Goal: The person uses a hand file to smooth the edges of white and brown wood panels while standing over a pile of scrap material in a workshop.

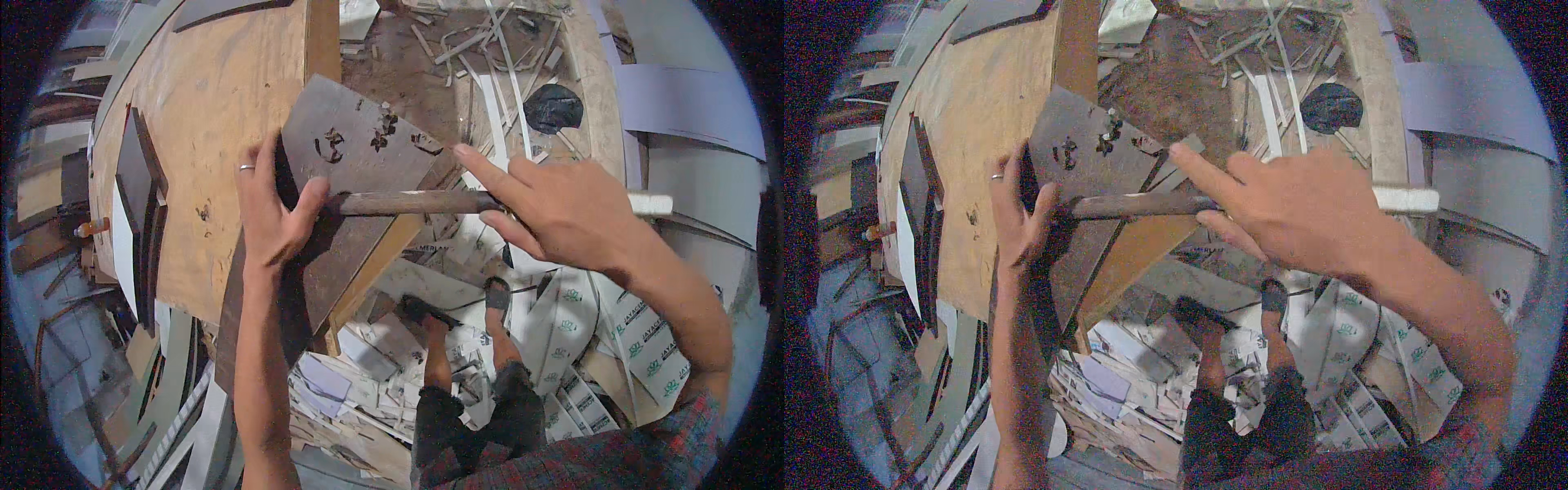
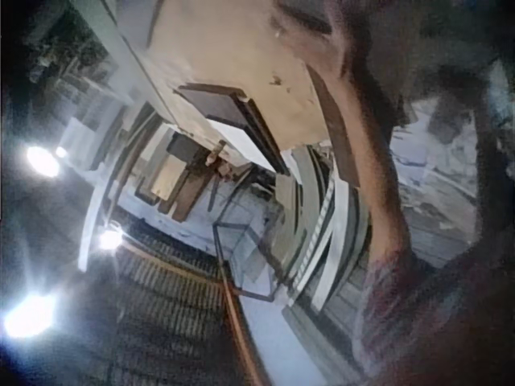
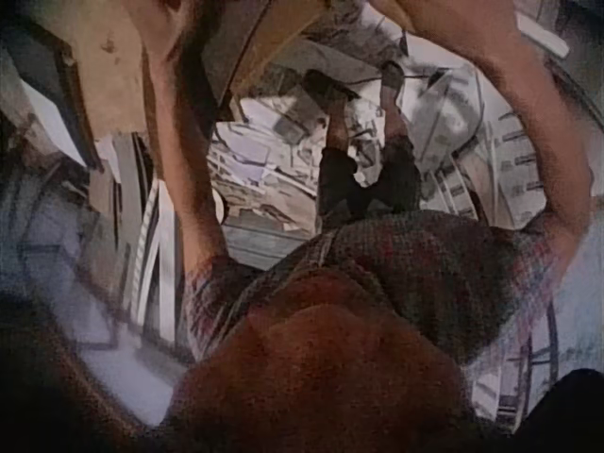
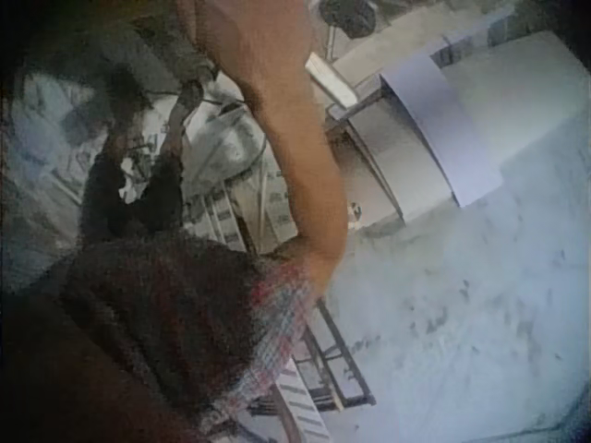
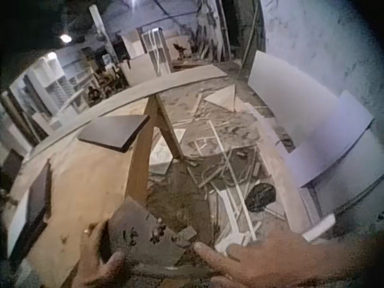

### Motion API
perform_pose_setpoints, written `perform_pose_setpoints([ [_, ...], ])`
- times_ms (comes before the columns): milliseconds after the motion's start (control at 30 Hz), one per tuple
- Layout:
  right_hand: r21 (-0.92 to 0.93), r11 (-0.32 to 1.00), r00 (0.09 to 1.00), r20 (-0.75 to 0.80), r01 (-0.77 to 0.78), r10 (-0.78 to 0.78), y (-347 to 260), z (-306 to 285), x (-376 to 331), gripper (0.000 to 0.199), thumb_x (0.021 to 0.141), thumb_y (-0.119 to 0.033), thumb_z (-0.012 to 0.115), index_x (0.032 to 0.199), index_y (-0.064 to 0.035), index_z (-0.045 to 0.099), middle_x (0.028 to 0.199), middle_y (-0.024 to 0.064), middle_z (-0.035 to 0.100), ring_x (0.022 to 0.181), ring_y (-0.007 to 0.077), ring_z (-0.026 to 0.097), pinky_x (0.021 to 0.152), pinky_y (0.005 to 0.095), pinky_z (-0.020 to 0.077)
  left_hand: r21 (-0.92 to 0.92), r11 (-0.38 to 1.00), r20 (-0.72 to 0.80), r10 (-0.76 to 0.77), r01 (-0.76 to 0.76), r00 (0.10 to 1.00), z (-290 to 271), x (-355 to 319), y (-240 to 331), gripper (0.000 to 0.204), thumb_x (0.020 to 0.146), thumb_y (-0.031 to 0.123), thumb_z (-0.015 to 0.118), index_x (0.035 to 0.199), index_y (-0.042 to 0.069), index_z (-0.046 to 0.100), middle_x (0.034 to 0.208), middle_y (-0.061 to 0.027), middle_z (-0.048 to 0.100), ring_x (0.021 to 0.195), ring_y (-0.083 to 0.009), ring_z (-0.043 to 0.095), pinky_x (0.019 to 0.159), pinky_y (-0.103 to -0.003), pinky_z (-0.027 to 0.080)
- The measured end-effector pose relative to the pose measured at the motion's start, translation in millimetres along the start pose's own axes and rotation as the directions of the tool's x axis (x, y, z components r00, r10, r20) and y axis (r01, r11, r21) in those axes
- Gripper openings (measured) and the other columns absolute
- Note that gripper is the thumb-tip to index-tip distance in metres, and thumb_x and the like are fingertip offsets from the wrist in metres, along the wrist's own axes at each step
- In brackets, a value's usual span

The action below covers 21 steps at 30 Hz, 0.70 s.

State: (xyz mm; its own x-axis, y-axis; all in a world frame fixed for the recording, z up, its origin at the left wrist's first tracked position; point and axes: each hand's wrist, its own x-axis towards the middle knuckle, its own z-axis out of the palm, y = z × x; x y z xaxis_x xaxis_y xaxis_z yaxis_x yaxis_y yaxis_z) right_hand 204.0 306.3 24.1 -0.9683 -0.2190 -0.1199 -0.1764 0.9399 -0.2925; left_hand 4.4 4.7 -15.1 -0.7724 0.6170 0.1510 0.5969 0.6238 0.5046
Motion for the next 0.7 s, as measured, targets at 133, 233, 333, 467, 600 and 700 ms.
perform_pose_setpoints([
  [133, 0.033, 0.998, 0.997, -0.040, -0.061, 0.062, 2.0, 9.6, 2.8, 0.061, 0.101, -0.044, 0.056, 0.153, -0.0142, 0.043, 0.084, 0.0109, 0.064, 0.065, 0.0338, 0.069, 0.055, 0.0479, 0.0550, -0.014, 0.998, -0.008, 0.059, -0.059, 0.998, 1.1, 2.3, -0.2, 0.096, 0.070, 0.047, 0.085, 0.140, -0.008, 0.050, 0.127, -0.0239, 0.053, 0.120, -0.0389, 0.052, 0.106, -0.046, 0.042],
  [233, 0.024, 0.997, 0.996, -0.054, -0.075, 0.076, 1.1, 10.5, 14.0, 0.061, 0.102, -0.042, 0.055, 0.154, -0.0139, 0.041, 0.085, 0.0124, 0.064, 0.066, 0.0351, 0.069, 0.056, 0.0488, 0.0552, -0.023, 0.999, -0.011, -0.033, 0.033, 0.999, 3.9, 3.7, 10.8, 0.097, 0.068, 0.047, 0.087, 0.140, -0.008, 0.050, 0.126, -0.0231, 0.053, 0.121, -0.0379, 0.053, 0.106, -0.046, 0.042],
  [333, 0.072, 0.993, 0.996, 0.006, -0.093, 0.092, -6.7, 9.4, 7.6, 0.061, 0.103, -0.041, 0.054, 0.155, -0.0132, 0.040, 0.087, 0.0138, 0.064, 0.067, 0.0363, 0.069, 0.058, 0.0491, 0.0557, -0.041, 0.999, -0.006, -0.016, 0.015, 1.000, 4.7, 1.3, 5.6, 0.096, 0.068, 0.046, 0.088, 0.140, -0.007, 0.051, 0.126, -0.0225, 0.053, 0.120, -0.0368, 0.053, 0.105, -0.045, 0.043],
  [467, 0.077, 0.994, 0.997, -0.004, -0.076, 0.077, -9.6, 15.4, 4.2, 0.067, 0.102, -0.043, 0.056, 0.159, -0.0151, 0.035, 0.088, 0.0109, 0.064, 0.065, 0.0340, 0.066, 0.057, 0.0464, 0.0532, -0.048, 0.998, -0.029, -0.033, 0.031, 0.999, 5.5, 0.5, 6.0, 0.094, 0.070, 0.045, 0.089, 0.138, -0.007, 0.052, 0.126, -0.0217, 0.053, 0.119, -0.0361, 0.054, 0.104, -0.044, 0.044],
  [600, 0.080, 0.993, 0.995, 0.051, -0.089, 0.085, -4.5, 13.1, 13.7, 0.067, 0.102, -0.045, 0.054, 0.157, -0.0108, 0.036, 0.094, 0.0149, 0.067, 0.070, 0.0389, 0.070, 0.064, 0.0502, 0.0579, -0.043, 0.999, -0.029, -0.026, 0.025, 0.999, 6.3, 2.6, 4.8, 0.089, 0.072, 0.044, 0.089, 0.136, -0.007, 0.054, 0.124, -0.0207, 0.053, 0.117, -0.0348, 0.055, 0.103, -0.044, 0.045],
  [700, 0.104, 0.982, 0.987, 0.049, -0.161, 0.156, -7.2, 13.9, 14.7, 0.066, 0.102, -0.045, 0.053, 0.157, -0.0118, 0.036, 0.094, 0.0152, 0.069, 0.074, 0.0395, 0.071, 0.065, 0.0507, 0.0580, -0.092, 0.995, -0.024, -0.051, 0.049, 0.998, 6.7, 2.6, 8.2, 0.087, 0.073, 0.044, 0.089, 0.134, -0.007, 0.055, 0.123, -0.0203, 0.054, 0.115, -0.0339, 0.055, 0.102, -0.043, 0.045],
])
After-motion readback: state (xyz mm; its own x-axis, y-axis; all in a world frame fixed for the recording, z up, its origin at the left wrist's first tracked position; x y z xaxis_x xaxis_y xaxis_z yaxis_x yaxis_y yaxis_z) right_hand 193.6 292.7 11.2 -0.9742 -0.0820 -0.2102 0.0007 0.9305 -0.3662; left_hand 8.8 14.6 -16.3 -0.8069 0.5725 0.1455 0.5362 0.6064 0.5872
